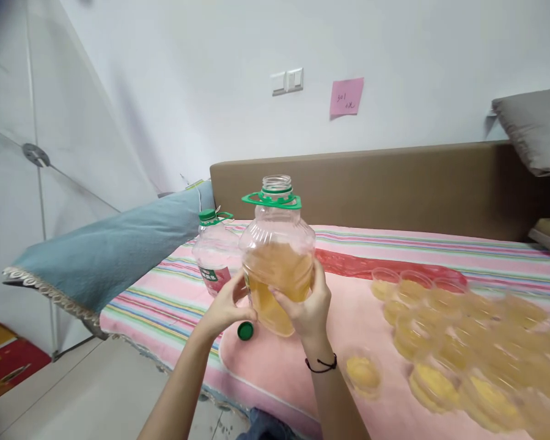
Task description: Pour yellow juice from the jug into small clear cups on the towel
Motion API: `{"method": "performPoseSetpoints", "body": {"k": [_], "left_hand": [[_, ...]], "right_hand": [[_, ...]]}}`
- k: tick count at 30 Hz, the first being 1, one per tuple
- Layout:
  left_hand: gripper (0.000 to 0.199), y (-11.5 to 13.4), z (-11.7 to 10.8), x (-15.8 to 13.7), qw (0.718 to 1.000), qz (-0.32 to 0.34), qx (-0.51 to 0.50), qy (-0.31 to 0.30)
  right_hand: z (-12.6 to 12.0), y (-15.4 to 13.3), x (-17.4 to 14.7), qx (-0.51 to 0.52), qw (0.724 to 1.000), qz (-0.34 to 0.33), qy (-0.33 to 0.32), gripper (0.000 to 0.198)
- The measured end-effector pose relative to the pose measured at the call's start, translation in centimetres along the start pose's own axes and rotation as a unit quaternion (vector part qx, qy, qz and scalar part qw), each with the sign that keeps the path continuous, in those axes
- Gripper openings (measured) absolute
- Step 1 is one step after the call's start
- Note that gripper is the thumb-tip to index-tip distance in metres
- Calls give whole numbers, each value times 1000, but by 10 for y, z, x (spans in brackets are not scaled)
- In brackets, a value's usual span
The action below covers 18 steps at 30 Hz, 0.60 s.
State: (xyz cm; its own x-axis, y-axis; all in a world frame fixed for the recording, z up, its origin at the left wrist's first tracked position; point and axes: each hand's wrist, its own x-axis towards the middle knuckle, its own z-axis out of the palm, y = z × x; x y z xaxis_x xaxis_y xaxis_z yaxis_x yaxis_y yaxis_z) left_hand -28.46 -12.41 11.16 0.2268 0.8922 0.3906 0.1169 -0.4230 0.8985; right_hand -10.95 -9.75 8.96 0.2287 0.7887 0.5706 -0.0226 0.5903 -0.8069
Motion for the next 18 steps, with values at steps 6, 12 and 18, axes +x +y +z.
{"method": "performPoseSetpoints", "body": {"k": [6, 12, 18], "left_hand": [[89, -45, 8, 0, 990, -21, 97, 104], [82, -74, 15, -2, 979, -22, 109, 168], [89, -96, 21, -1, 974, -33, 97, 200]], "right_hand": [[19, 44, -5, 46, 997, 41, -52, 82], [23, 74, 2, 81, 988, 57, -117, 76], [29, 100, 7, 118, 978, 70, -154, 66]]}}
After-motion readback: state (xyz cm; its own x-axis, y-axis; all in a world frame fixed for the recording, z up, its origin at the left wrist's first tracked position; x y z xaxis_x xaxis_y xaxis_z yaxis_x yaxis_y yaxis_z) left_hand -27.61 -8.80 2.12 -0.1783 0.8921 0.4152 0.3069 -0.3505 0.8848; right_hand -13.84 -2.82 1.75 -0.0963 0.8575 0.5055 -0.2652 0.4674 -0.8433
